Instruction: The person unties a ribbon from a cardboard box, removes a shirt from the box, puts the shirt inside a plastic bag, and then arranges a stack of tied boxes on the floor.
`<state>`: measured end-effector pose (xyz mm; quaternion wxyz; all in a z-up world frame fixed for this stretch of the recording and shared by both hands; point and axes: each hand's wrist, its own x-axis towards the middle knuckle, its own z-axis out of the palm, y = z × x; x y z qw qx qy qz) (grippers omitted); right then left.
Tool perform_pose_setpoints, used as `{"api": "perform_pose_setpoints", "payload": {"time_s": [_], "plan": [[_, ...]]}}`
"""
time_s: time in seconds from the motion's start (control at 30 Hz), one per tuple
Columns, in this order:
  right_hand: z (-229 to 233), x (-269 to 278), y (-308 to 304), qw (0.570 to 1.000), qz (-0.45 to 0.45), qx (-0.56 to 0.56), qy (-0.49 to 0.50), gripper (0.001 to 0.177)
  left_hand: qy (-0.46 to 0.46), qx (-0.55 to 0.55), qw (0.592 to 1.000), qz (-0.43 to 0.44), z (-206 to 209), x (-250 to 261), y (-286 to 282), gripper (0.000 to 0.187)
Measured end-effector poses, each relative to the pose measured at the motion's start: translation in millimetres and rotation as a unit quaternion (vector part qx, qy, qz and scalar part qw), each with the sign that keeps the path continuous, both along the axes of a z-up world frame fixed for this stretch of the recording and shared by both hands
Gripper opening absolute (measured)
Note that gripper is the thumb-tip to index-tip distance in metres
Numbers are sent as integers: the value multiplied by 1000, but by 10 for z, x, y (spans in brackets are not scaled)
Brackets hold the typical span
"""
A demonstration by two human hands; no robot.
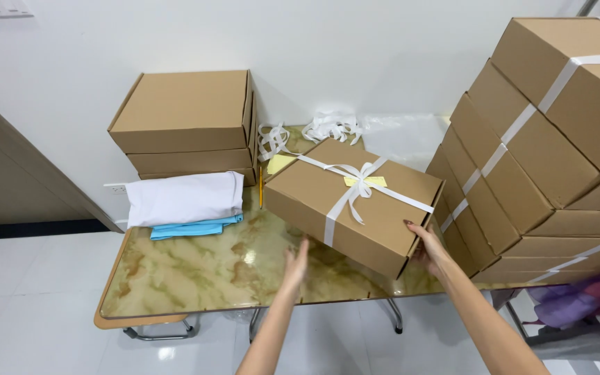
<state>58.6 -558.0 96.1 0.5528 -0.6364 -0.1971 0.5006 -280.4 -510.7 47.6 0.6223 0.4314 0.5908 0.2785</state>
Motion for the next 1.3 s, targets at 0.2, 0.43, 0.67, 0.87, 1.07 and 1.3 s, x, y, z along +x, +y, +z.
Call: {"api": "perform_pose_setpoints", "payload": {"time_s": [0.2, 0.43, 0.67, 0.87, 1.07, 1.3], "plan": [[-523, 435, -6, 999, -8, -40, 5, 113, 41, 117, 987, 106, 194, -577, 836, 81], [-778, 850, -54, 992, 3, -109, 55, 109, 95, 78, 992, 37, -345, -634, 1364, 80], [-335, 860, 357, 986, 71, -142, 41, 112, 48, -56, 996, 40, -516, -367, 1327, 98], [-876, 1255, 1134, 971, 170, -159, -54, 108, 122, -21, 991, 45, -523, -133, 1509, 90], [-1236, 1389, 1518, 943, 121, -150, -270, 87, 237, -7, 972, 8, -1204, 81, 1891, 98], [-1206, 877, 2224, 908, 121, 51, -399, 27, 295, 225, 924, 94, -193, 745, 1669, 61]]}}
